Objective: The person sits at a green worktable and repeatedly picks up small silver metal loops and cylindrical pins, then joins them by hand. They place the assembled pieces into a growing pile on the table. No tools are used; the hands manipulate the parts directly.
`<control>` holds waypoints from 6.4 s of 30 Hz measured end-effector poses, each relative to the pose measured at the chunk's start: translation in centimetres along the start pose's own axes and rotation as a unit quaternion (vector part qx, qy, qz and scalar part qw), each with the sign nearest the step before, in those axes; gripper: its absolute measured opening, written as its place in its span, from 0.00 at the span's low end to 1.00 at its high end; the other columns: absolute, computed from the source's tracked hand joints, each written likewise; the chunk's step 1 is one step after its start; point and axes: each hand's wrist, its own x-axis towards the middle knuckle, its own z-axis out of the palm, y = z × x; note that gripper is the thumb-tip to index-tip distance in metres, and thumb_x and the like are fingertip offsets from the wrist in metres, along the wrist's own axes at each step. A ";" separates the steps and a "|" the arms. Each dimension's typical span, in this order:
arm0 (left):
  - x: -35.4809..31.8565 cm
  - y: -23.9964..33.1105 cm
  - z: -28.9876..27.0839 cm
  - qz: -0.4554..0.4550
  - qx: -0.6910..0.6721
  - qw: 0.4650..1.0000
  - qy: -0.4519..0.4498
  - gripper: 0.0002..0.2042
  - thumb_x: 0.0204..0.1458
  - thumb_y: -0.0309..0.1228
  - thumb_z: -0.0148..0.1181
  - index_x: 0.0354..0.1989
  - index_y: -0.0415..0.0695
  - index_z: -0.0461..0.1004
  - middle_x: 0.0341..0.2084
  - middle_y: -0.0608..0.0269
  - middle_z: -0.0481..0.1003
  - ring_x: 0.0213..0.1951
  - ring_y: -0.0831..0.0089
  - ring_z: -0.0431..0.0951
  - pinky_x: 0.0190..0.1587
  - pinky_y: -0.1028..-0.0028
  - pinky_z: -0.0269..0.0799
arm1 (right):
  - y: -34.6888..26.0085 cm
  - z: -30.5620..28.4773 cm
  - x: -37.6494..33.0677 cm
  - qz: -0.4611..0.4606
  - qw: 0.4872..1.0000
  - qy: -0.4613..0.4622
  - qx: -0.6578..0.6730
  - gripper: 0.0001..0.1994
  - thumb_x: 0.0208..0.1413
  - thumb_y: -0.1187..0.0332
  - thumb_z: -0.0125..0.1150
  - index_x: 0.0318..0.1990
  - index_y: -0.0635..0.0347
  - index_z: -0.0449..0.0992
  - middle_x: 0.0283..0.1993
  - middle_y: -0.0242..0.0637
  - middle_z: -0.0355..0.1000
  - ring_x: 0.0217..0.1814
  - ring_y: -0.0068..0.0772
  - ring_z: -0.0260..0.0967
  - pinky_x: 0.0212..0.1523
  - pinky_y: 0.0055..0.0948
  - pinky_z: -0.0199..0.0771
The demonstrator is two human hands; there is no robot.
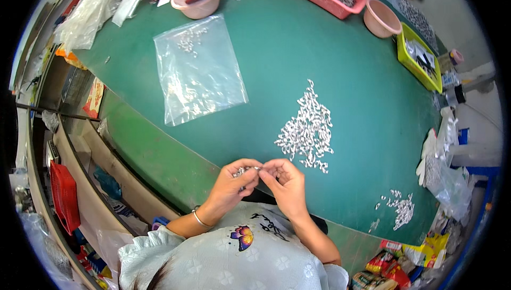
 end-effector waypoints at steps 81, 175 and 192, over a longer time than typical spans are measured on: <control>3.8 -1.9 13.0 0.262 0.345 0.884 -0.173 0.11 0.41 0.12 0.58 0.36 0.31 0.72 0.34 0.56 0.72 0.36 0.73 0.74 0.40 0.77 0.74 | -9.0 -9.8 -4.3 -0.241 0.922 0.147 -0.265 0.07 0.42 0.84 0.59 0.30 0.67 0.73 0.29 0.36 0.72 0.31 0.28 0.68 0.33 0.24 0.66; 5.6 -3.7 9.5 0.019 0.025 0.999 -0.028 0.09 0.54 0.24 0.48 0.42 0.37 0.69 0.31 0.64 0.70 0.32 0.79 0.68 0.37 0.78 0.65 | -1.8 -14.4 -4.1 -0.169 0.772 0.238 -0.564 0.07 0.39 0.75 0.64 0.29 0.61 0.74 0.32 0.37 0.68 0.37 0.39 0.63 0.39 0.31 0.58; 3.2 -3.2 12.4 0.138 0.252 0.934 -0.211 0.11 0.42 0.15 0.59 0.36 0.36 0.75 0.23 0.72 0.61 0.25 0.85 0.58 0.27 0.83 0.54 | -6.8 -9.4 -6.8 -0.170 0.975 0.140 0.009 0.09 0.47 0.86 0.55 0.37 0.70 0.72 0.33 0.40 0.71 0.37 0.26 0.66 0.37 0.22 0.66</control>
